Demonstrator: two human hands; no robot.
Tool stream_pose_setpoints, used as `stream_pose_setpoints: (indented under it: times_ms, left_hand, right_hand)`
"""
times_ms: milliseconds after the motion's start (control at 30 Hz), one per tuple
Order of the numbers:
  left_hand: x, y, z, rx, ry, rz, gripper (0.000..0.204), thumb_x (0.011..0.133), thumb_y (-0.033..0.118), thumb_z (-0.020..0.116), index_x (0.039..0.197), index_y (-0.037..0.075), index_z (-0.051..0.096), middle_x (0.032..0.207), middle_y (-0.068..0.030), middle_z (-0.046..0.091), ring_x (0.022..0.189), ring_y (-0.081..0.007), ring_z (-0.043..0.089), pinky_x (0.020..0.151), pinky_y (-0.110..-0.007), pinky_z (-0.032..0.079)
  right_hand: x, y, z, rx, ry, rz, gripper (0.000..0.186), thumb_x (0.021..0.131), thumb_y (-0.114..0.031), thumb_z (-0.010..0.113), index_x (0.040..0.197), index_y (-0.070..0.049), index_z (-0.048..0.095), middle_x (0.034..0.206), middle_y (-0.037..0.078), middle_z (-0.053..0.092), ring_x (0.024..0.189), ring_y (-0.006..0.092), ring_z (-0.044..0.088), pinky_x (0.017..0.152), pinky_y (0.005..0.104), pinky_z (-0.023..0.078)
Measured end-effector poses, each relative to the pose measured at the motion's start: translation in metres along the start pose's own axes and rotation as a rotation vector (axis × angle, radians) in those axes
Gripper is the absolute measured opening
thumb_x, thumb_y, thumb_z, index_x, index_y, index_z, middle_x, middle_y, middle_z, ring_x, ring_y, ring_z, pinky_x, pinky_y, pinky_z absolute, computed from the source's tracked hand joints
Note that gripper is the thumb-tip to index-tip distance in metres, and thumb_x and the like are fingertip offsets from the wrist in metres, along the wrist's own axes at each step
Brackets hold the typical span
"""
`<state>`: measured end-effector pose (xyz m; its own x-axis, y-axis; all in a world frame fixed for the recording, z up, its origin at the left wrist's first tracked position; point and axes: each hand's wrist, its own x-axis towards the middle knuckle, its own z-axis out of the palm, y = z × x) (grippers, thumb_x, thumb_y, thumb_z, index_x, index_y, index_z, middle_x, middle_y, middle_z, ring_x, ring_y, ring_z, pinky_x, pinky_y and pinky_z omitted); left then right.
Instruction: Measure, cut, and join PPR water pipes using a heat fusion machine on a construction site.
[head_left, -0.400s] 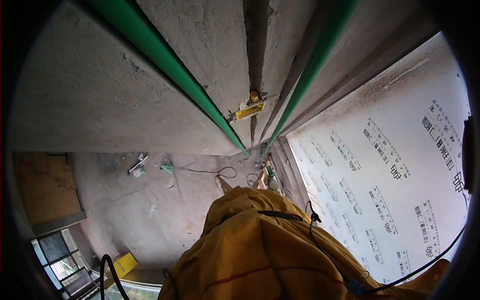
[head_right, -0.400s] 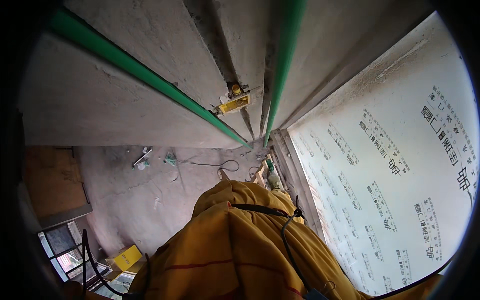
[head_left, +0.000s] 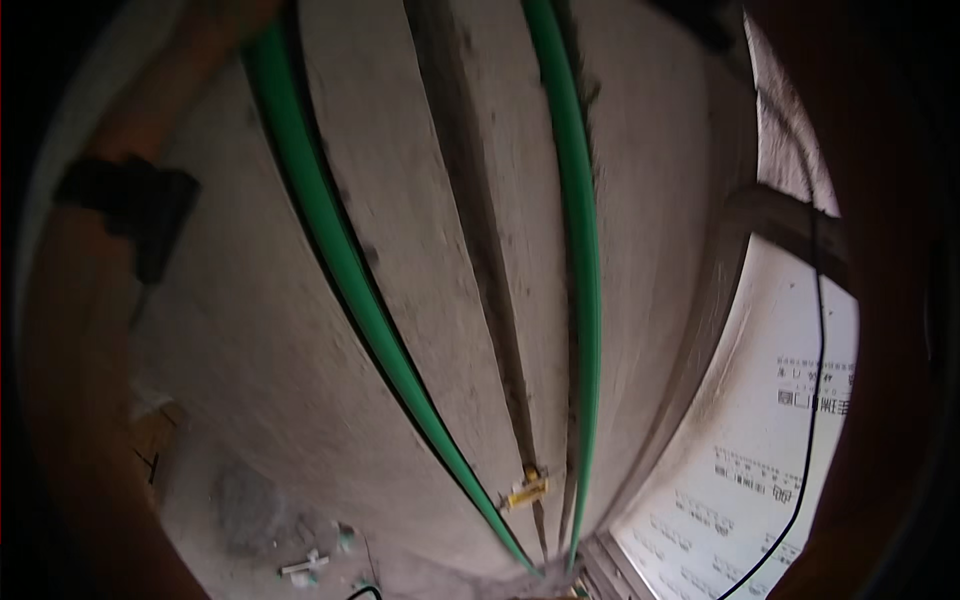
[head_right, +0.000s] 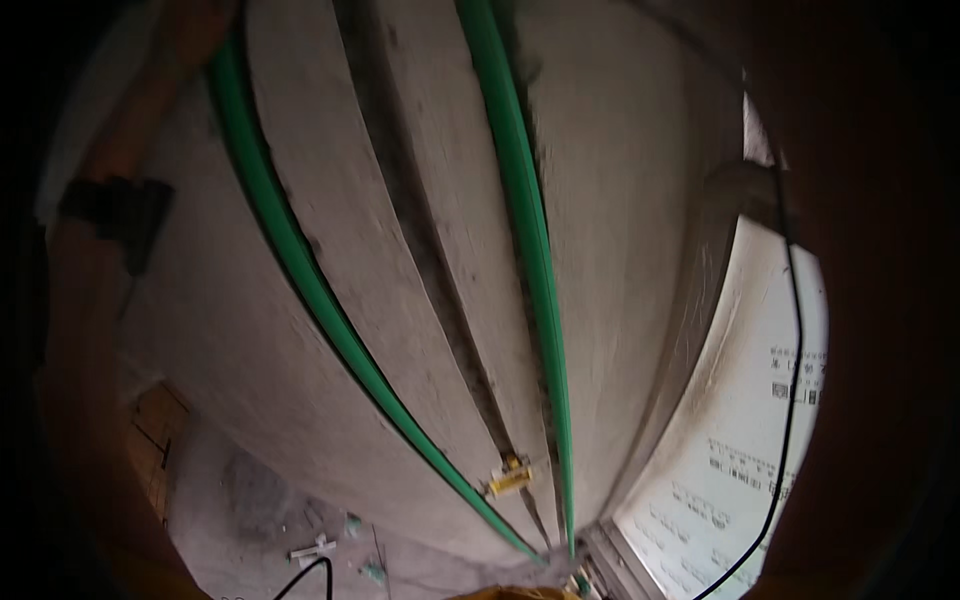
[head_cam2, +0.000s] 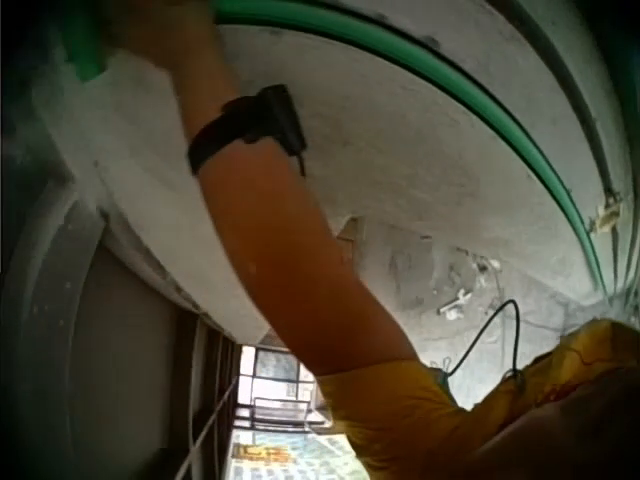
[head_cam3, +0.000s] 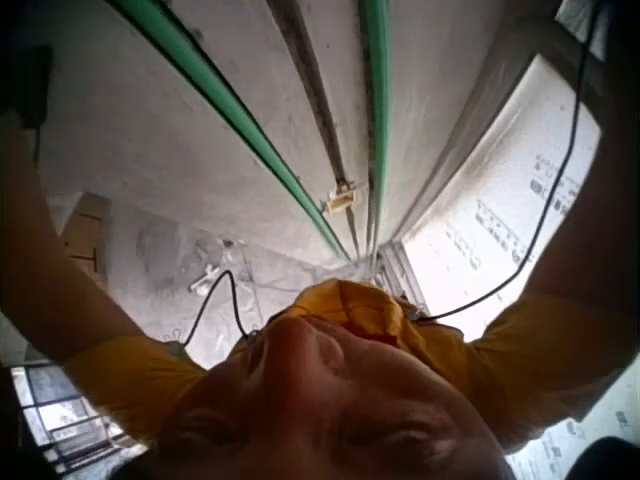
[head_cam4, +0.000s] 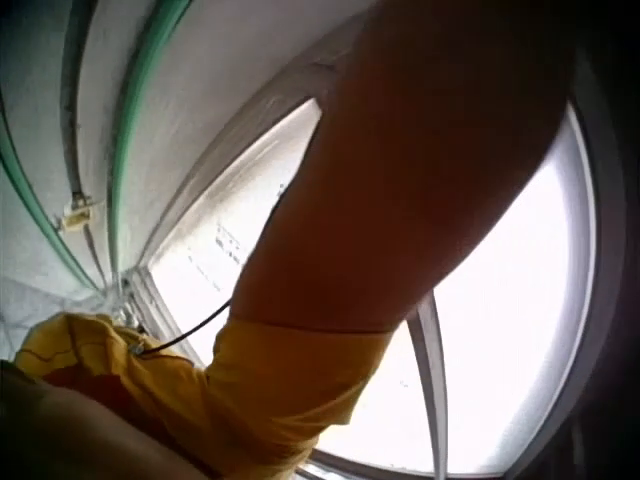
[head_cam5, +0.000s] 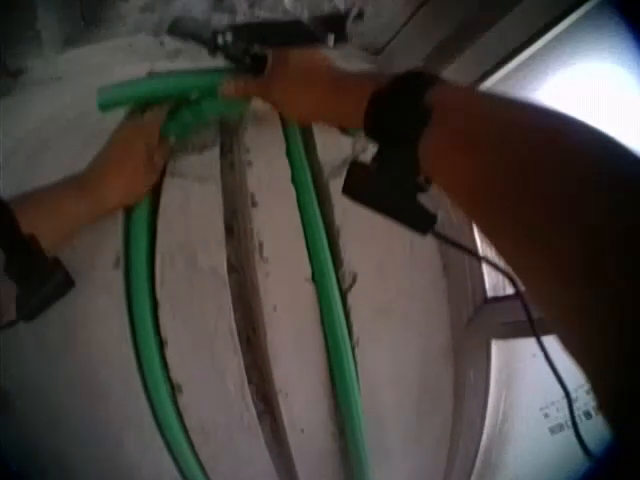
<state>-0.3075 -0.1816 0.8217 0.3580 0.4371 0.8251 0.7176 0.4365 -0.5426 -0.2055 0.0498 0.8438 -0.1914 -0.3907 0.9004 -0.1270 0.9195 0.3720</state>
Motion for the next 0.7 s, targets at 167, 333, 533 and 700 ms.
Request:
stream_pose_setpoints:
  times_ms: [167, 333, 533, 700]
  left_hand:
    - [-0.004, -0.013, 0.014, 0.454, 0.058, -0.031, 0.061, 0.089, 0.01, 0.06, 0.143, -0.001, 0.033, 0.133, -0.0292, 0.045, 0.128, -0.0463, 0.041, 0.107, -0.05, 0.039]
    - [-0.002, 0.006, 0.016, 0.48, 0.149, 0.055, 0.056, 0.088, 0.007, 0.061, 0.14, 0.003, 0.042, 0.129, -0.026, 0.048, 0.123, -0.0454, 0.047, 0.105, -0.049, 0.042]
    - [0.033, 0.048, -0.004, 0.517, 0.113, 0.418, 0.045, 0.081, 0.011, 0.071, 0.122, 0.008, 0.055, 0.112, -0.0148, 0.057, 0.106, -0.0348, 0.057, 0.088, -0.045, 0.05]
    - [0.062, 0.04, 0.0, 0.478, 0.138, 0.249, 0.047, 0.08, 0.017, 0.075, 0.121, 0.009, 0.052, 0.103, -0.0162, 0.062, 0.101, -0.0354, 0.061, 0.083, -0.045, 0.051]
  right_hand:
    - [0.018, -0.009, -0.015, 0.339, 0.022, 0.11, 0.042, 0.09, -0.045, 0.067, 0.089, -0.003, 0.065, 0.068, 0.014, 0.059, 0.063, 0.027, 0.056, 0.06, 0.0449, 0.045]
    - [0.026, 0.001, 0.007, 0.145, 0.213, 0.071, 0.046, 0.086, -0.048, 0.069, 0.095, -0.004, 0.067, 0.072, 0.012, 0.063, 0.071, 0.0236, 0.063, 0.065, 0.0404, 0.048]
    - [0.031, 0.018, 0.014, 0.159, 0.225, -0.005, 0.052, 0.085, -0.055, 0.067, 0.107, -0.009, 0.069, 0.084, 0.011, 0.068, 0.079, 0.0272, 0.066, 0.072, 0.0411, 0.05]
    - [0.039, 0.013, 0.017, 0.161, 0.501, -0.175, 0.045, 0.087, -0.045, 0.07, 0.114, -0.01, 0.067, 0.088, 0.011, 0.068, 0.083, 0.0219, 0.063, 0.075, 0.0364, 0.049]
